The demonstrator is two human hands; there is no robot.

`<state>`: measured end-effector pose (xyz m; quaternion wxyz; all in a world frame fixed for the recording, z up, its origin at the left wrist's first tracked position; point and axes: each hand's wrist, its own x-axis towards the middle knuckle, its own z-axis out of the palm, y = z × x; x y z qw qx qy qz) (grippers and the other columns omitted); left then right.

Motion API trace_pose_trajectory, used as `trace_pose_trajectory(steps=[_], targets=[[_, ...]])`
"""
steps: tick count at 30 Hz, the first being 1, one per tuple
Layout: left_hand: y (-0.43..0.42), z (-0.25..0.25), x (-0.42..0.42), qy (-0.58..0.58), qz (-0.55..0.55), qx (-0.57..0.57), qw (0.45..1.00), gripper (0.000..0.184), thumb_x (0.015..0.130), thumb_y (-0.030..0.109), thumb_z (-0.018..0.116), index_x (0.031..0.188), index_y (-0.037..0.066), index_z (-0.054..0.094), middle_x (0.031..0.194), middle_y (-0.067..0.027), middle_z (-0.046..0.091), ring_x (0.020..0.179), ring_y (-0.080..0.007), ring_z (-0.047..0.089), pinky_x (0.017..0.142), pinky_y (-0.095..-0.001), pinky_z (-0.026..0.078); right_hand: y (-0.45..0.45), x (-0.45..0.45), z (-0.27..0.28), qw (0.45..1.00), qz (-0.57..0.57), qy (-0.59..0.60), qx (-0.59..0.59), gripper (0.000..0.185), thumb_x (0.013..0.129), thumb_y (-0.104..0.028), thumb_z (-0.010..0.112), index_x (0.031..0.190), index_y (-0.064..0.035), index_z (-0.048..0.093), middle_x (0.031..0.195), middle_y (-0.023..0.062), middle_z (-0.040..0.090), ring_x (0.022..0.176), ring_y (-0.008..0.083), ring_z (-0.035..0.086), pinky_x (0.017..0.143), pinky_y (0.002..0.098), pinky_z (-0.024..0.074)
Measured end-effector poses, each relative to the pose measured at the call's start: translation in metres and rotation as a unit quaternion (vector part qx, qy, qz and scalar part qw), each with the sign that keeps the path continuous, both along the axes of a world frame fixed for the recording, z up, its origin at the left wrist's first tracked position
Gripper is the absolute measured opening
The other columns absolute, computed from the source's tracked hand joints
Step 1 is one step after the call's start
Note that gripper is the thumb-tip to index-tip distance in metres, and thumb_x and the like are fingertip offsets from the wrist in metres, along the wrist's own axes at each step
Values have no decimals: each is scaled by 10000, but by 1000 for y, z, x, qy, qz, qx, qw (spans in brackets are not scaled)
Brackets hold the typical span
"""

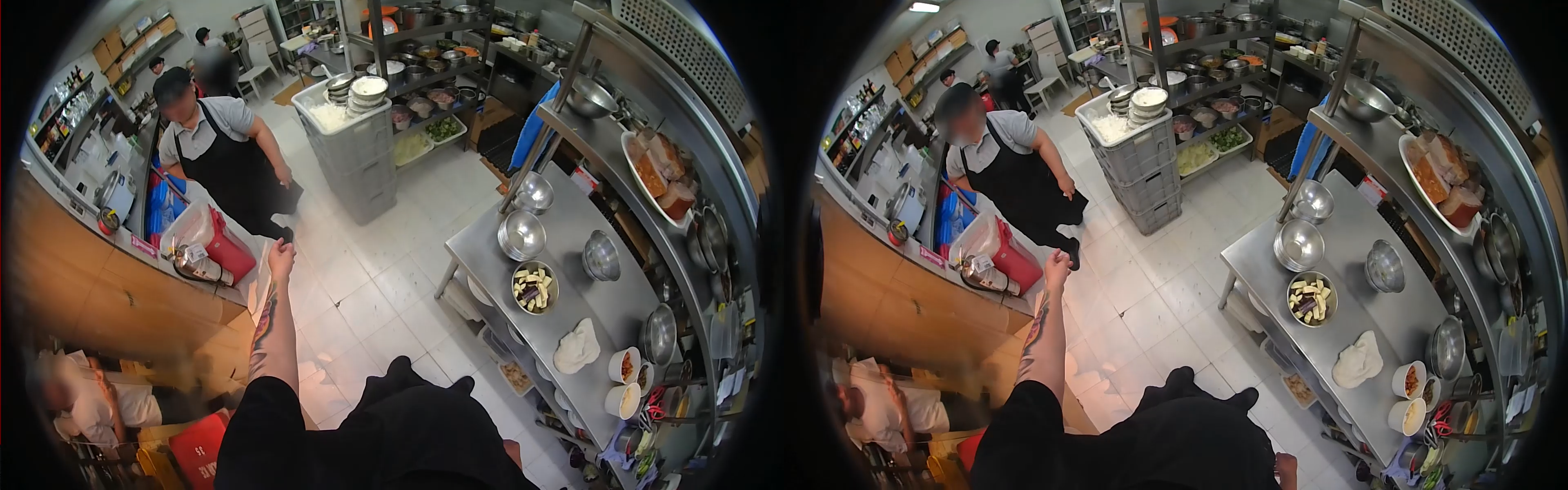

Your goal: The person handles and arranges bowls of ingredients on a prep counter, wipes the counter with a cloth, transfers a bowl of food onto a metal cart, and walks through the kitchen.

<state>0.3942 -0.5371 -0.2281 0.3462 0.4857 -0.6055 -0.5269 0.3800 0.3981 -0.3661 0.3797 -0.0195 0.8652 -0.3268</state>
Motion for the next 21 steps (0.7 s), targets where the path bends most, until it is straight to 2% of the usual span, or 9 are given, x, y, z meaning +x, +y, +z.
trace_pose_trajectory(steps=[4,6,7,12,16,17,18,20,21], targets=[[19,-6,10,-18,-5,-5,1000,531,900,161,595,1372,-5,419,1002,-76,658,726,-124,623,558,-246,473,-8,-32,22,1000,17,15,-16,268,882,-224,532,966,11,630,749,148,674,513,238,630,396,363,486],[36,-1,12,-30,3,3,1000,508,896,158,596,1353,-2,444,1015,-78,655,751,-132,632,580,-252,482,-50,-52,70,969,-213,-120,44,303,895,-229,521,1054,18,594,762,161,678,524,230,635,417,352,503],[44,-3,13,-31,6,4,999,508,896,158,596,1353,-2,444,1015,-78,655,751,-132,632,580,-252,482,-48,-58,61,958,-243,-148,36,311,910,-236,516,1082,16,581,761,164,678,533,224,640,427,348,506],[99,-26,24,-23,-36,20,999,419,898,116,577,1296,4,510,954,-71,641,750,-122,612,583,-260,477,-61,-81,50,963,-233,-138,-6,304,923,-248,542,1079,8,585,779,155,684,542,207,635,448,339,508],[187,-104,54,-96,-152,24,983,166,887,101,568,1007,17,647,806,-62,661,734,-125,601,678,-286,494,-73,-85,48,965,-229,-123,-30,274,910,-241,565,1048,-10,618,779,141,686,548,192,631,445,313,492],[220,-123,68,-167,-213,13,963,189,895,166,570,988,28,661,833,-96,685,766,-167,635,724,-323,509,-69,-85,38,978,-180,-102,-7,254,906,-236,572,1018,-17,633,770,131,683,551,190,630,447,317,486],[244,-185,89,-226,-283,-25,932,259,896,262,575,1000,43,666,900,-133,702,834,-239,668,756,-381,516,-63,-83,25,988,-132,-79,16,236,902,-232,578,988,-23,647,762,122,680,555,188,629,449,321,480],[326,-218,119,-349,-428,-83,830,387,903,398,538,1058,69,671,1001,-173,691,969,-339,651,854,-438,497,-38,-74,-20,993,-97,-60,-26,227,897,-229,577,964,-26,654,750,113,675,557,187,626,456,329,478],[365,-212,128,-359,-502,37,786,420,918,403,498,1083,59,672,1047,-194,678,1047,-355,621,918,-426,473,-24,-69,-36,995,-61,-42,-66,219,892,-225,575,940,-29,661,739,104,669,558,186,622,462,337,475]])
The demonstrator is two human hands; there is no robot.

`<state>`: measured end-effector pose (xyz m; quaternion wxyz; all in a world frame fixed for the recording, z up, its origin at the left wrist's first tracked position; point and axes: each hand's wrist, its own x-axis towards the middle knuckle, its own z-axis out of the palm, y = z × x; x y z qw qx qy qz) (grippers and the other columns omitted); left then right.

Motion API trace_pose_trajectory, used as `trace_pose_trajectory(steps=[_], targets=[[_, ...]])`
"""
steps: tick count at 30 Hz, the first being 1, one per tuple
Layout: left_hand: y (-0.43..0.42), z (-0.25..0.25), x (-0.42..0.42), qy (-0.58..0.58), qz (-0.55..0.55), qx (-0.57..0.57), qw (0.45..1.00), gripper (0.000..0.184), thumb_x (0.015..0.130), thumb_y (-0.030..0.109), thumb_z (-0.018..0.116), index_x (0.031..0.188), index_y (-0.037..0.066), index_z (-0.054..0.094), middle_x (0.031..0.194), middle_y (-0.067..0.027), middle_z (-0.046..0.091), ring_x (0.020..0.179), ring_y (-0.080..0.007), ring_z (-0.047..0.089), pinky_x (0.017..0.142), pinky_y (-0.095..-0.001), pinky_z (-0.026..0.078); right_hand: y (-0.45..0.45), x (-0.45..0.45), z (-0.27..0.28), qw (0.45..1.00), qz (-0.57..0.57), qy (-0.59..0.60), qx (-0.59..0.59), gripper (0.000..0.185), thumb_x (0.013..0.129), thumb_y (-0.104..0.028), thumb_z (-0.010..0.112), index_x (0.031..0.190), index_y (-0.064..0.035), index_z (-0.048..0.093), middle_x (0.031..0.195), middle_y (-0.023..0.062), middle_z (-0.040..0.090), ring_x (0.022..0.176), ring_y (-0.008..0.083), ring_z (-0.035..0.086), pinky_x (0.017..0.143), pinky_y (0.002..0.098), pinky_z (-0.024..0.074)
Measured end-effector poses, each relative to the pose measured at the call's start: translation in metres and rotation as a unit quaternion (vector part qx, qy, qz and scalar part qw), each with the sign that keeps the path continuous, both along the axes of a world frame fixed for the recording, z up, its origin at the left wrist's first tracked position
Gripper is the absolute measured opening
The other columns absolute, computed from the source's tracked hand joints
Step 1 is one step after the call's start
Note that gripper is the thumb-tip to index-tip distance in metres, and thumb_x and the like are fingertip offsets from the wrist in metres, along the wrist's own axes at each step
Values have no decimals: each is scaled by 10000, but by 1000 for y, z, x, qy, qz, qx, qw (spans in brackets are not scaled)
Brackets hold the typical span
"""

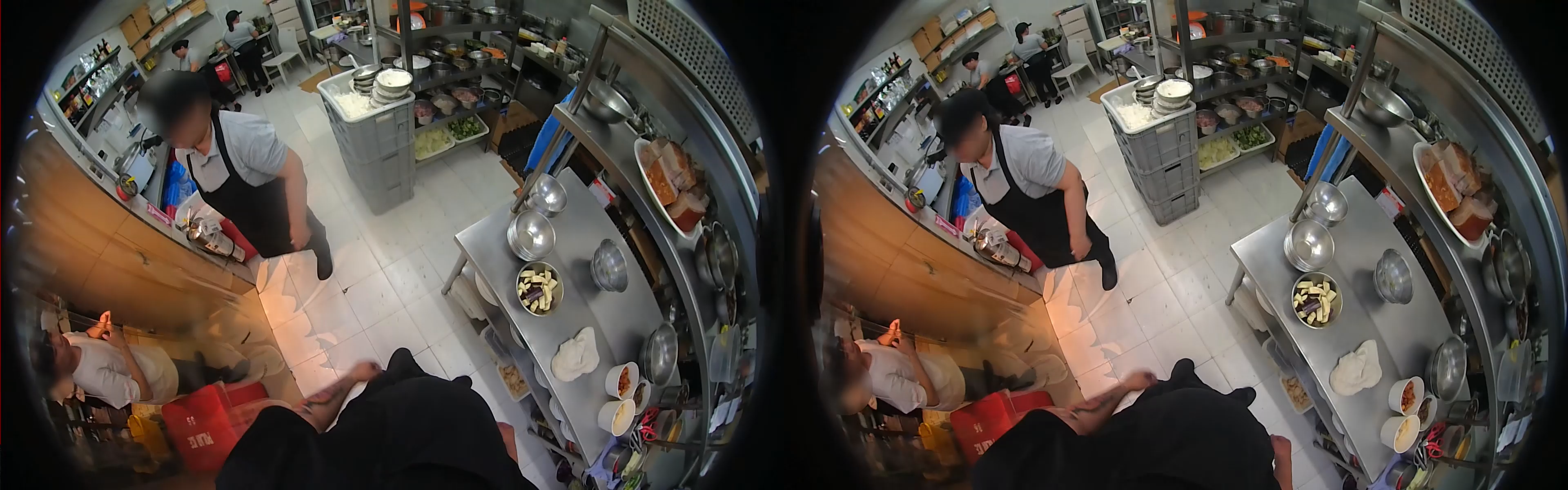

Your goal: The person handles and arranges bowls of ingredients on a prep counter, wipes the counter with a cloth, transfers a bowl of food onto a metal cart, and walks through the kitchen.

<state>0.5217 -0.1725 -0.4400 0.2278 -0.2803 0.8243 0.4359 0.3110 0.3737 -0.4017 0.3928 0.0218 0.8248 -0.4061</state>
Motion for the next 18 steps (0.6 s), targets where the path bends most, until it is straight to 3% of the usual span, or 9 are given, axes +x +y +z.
trace_pose_trajectory(steps=[1,2,3,4,7,9,13,15,18], targets=[[38,-18,16,16,35,-9,999,446,908,413,495,1094,53,680,1083,-202,669,1089,-349,607,941,-417,463,13,5,-7,1000,3,2,-2,219,892,-225,575,940,-29,661,739,104,669,558,186,622,462,337,475],[47,-22,24,2,91,8,996,453,900,413,497,1087,45,685,1088,-205,668,1080,-352,610,936,-419,468,25,8,-12,959,202,197,-30,227,890,-223,568,953,-22,654,739,105,669,568,193,626,471,348,484],[49,-25,29,-12,148,25,989,460,891,412,499,1079,37,689,1094,-207,666,1072,-356,614,930,-421,474,30,4,-14,841,386,375,-57,235,889,-220,561,965,-15,648,739,107,668,577,199,630,480,359,492],[45,-9,28,-10,153,24,988,460,891,412,499,1079,37,689,1094,-207,666,1072,-356,614,930,-421,474,36,5,-9,832,398,381,-63,236,889,-220,559,968,-15,646,741,108,669,578,201,632,481,359,493],[25,41,34,-83,91,10,992,456,873,402,501,1059,33,694,1093,-198,668,1058,-364,616,918,-435,481,41,0,3,892,356,276,-28,239,891,-219,555,978,-14,641,747,114,672,580,206,635,482,362,497],[6,60,32,-133,-90,-48,986,432,862,377,500,1050,41,698,1096,-184,669,1052,-366,616,921,-438,482,35,-7,11,931,305,202,-2,241,892,-219,552,984,-13,637,752,117,674,582,209,638,483,363,500],[-30,50,25,-127,-24,-91,987,419,843,373,521,1040,55,708,1082,-179,674,1041,-354,624,922,-432,484,3,-27,58,983,163,60,60,246,893,-218,546,997,-11,630,760,124,678,585,216,643,484,367,506],[-42,41,18,-35,110,-96,989,414,842,372,532,1037,51,708,1077,-181,675,1040,-346,626,923,-419,486,-33,-36,104,993,13,-57,102,249,894,-218,543,1004,-10,626,765,128,679,587,219,645,485,368,508],[-34,56,1,-12,147,-83,986,418,845,380,543,1053,56,704,1066,-178,680,1035,-339,630,923,-409,488,-26,-47,69,988,-81,-118,58,284,894,-232,547,1059,-5,595,789,154,684,587,235,653,492,375,525]])
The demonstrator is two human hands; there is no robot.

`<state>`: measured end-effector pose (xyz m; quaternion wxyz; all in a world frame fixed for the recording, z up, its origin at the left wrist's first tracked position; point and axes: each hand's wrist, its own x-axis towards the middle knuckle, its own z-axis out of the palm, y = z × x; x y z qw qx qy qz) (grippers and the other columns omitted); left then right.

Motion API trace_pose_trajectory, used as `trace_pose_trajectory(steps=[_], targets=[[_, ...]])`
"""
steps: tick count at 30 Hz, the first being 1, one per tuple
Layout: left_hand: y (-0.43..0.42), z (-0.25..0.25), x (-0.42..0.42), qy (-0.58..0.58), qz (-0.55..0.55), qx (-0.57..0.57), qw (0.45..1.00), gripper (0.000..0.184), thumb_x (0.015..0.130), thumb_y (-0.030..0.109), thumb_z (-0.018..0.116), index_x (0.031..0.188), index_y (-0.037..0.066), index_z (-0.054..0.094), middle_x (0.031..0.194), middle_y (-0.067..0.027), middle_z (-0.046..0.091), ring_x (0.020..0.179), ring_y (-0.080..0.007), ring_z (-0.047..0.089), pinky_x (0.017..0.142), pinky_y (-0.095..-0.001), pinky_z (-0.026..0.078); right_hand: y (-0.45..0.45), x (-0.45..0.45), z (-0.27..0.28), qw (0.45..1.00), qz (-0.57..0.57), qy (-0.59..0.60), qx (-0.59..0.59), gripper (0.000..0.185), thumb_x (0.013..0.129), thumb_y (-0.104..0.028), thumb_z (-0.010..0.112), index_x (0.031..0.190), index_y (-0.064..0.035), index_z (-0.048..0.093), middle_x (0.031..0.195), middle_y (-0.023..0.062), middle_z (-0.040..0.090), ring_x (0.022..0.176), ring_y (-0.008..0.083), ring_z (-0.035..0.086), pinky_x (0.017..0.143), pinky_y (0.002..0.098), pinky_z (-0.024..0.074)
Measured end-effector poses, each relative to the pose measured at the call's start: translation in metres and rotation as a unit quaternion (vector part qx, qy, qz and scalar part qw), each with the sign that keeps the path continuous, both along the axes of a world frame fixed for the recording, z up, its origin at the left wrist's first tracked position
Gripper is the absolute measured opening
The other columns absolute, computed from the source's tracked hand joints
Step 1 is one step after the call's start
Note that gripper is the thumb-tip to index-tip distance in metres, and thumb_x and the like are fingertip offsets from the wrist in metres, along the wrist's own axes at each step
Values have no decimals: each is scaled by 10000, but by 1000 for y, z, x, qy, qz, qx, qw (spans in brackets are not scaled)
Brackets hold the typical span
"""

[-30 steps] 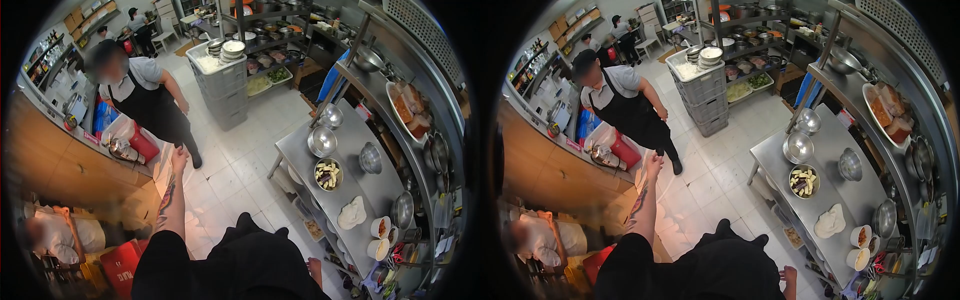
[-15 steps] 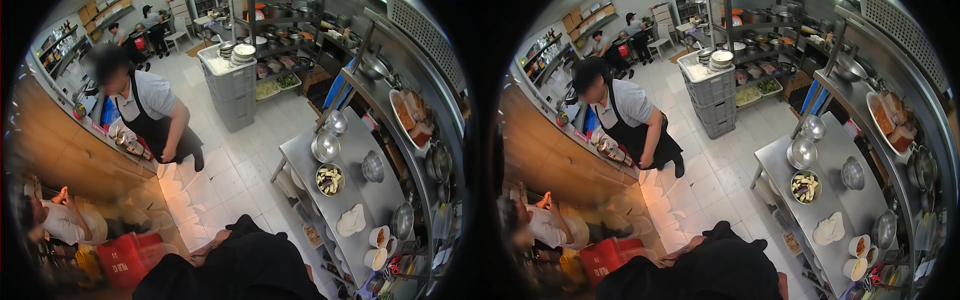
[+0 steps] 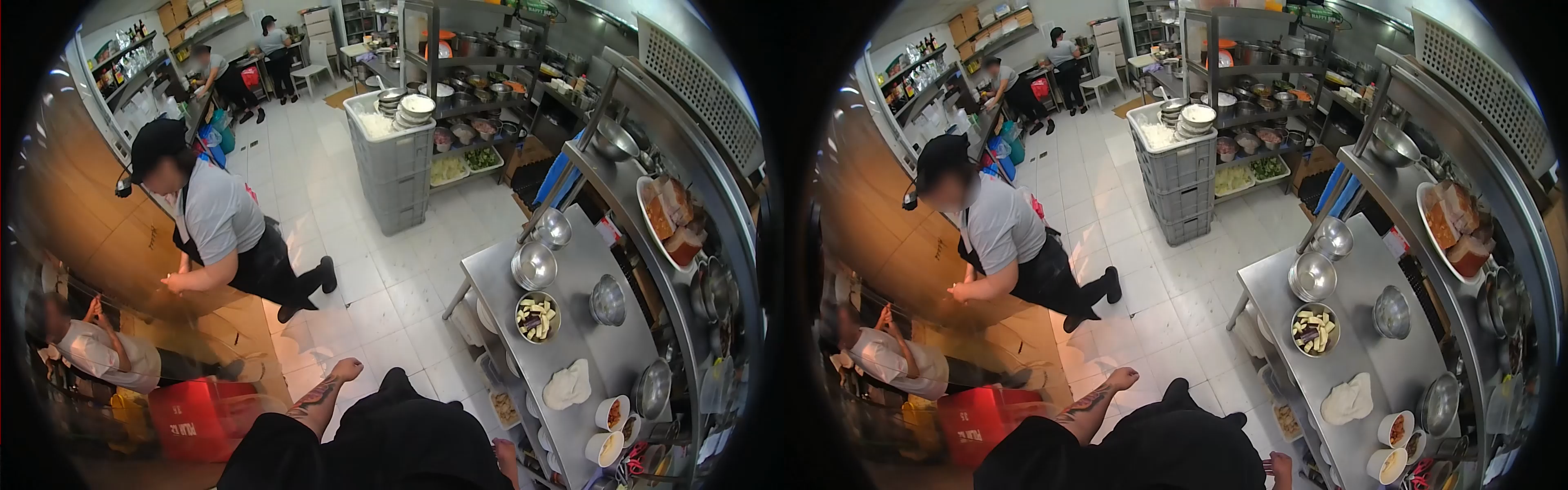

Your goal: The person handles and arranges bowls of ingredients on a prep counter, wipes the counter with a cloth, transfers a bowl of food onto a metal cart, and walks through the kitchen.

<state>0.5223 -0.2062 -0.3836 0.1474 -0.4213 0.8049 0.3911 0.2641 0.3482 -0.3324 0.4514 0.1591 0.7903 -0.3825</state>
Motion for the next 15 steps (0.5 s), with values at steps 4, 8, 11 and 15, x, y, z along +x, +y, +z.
trace_pose_trajectory(steps=[4,8,11,15], targets=[[18,-16,-12,-4,-89,22,996,415,848,392,558,1062,68,705,1073,-165,682,1031,-336,632,926,-406,487,-15,-1,28,988,141,62,-6,287,889,-253,563,1019,-10,640,802,148,690,616,239,666,523,371,537],[44,-22,-6,-37,-93,78,992,419,843,396,569,1092,85,701,1090,-155,682,1032,-326,636,924,-403,485,-6,-5,3,967,235,101,9,274,887,-251,569,987,-7,645,777,144,673,615,230,652,533,373,519],[51,-11,3,-67,-86,110,988,425,841,388,561,1110,87,695,1095,-152,682,1033,-323,638,918,-401,486,-15,-14,-9,965,245,90,36,267,885,-249,573,963,-6,649,758,141,661,614,224,642,540,374,506],[38,-16,26,-83,-82,100,988,426,843,394,540,1078,79,706,1075,-159,685,1025,-334,638,914,-406,487,-28,-23,-14,966,240,82,56,259,883,-247,579,931,-4,654,733,137,644,613,215,628,550,376,489]])
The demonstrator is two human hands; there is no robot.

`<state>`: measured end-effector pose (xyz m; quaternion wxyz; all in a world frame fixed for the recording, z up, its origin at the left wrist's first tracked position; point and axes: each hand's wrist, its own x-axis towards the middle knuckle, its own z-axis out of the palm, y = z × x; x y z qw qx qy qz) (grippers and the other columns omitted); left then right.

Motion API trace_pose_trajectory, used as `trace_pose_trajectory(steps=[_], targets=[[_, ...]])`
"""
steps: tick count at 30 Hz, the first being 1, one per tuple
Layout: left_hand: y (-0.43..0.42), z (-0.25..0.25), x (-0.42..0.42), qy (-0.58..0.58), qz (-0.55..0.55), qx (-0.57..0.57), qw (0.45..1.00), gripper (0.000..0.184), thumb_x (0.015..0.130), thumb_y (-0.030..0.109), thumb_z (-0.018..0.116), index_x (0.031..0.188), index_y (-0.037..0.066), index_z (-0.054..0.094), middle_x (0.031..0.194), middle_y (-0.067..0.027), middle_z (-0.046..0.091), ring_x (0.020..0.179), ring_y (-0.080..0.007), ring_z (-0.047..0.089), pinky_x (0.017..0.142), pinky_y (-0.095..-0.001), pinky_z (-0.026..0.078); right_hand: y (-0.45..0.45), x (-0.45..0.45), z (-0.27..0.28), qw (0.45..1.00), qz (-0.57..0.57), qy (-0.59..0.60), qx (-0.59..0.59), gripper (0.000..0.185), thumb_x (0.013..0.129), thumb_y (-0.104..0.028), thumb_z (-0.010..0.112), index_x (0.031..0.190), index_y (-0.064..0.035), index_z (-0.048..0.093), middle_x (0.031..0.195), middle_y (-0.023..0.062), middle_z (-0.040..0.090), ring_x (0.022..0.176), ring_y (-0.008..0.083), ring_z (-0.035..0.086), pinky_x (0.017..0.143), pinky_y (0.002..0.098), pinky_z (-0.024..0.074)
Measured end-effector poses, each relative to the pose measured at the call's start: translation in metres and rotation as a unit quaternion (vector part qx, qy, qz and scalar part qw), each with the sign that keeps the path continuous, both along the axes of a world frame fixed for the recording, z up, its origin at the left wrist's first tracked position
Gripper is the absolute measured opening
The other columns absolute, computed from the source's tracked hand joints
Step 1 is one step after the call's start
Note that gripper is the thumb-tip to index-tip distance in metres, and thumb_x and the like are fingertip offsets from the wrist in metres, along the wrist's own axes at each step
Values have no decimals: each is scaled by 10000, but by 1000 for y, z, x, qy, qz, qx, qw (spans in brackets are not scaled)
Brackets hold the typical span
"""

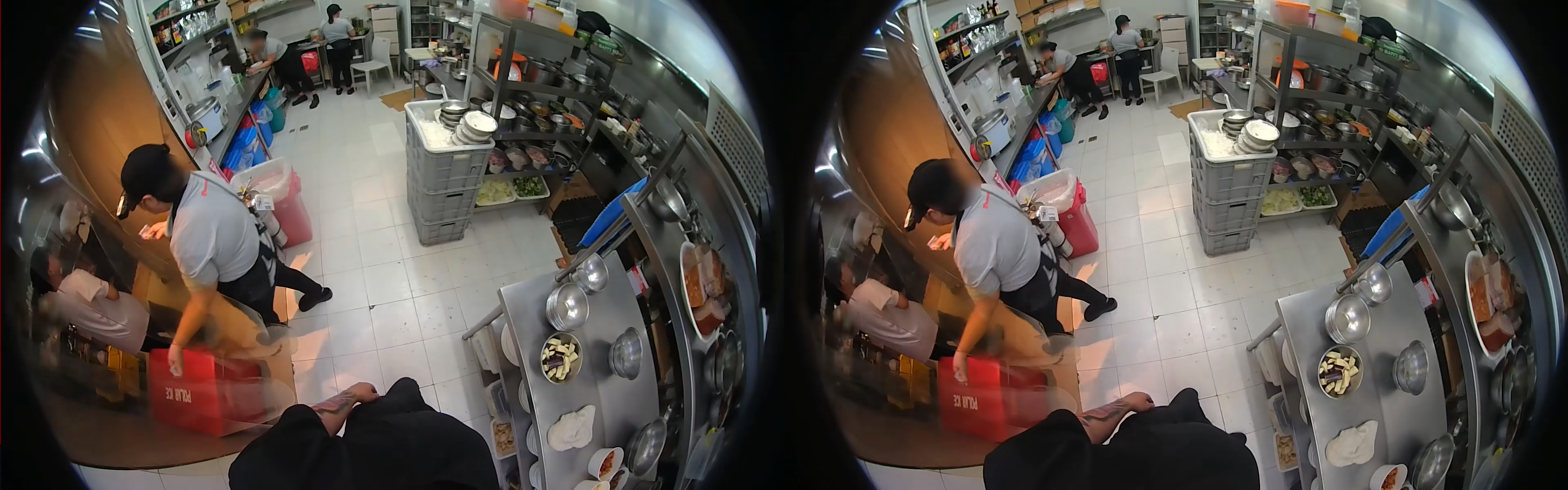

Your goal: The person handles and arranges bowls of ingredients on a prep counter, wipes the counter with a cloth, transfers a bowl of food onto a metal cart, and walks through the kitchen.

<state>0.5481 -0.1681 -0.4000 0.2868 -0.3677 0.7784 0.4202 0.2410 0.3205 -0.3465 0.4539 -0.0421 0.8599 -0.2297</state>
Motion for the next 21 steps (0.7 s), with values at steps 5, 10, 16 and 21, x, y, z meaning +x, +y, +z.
trace_pose_trajectory(steps=[5,10,16,21], targets=[[-35,-24,34,16,21,-49,998,422,841,390,525,1034,68,718,1050,-178,684,1014,-348,635,913,-422,487,-15,-7,4,1000,-24,-4,19,254,880,-243,586,892,-1,661,702,133,622,612,205,610,563,379,467],[-66,-14,46,13,86,-79,993,422,832,390,527,1012,61,720,1028,-186,685,996,-357,637,909,-436,490,-29,-12,2,998,-55,-10,31,254,877,-240,594,852,2,667,670,128,601,611,194,593,575,381,445],[-76,-10,43,21,94,-70,993,441,814,406,551,1029,59,717,1055,-179,683,1025,-339,634,927,-417,487,-48,-16,-7,989,-136,-24,60,262,874,-237,602,804,5,675,633,122,575,609,181,572,590,384,419],[-81,-11,42,40,92,-66,993,459,800,412,576,1071,67,709,1093,-177,677,1059,-340,621,958,-399,474,-52,9,-17,993,-111,28,-19,290,854,-267,639,898,13,702,749,94,668,711,140,616,660,343,478]])
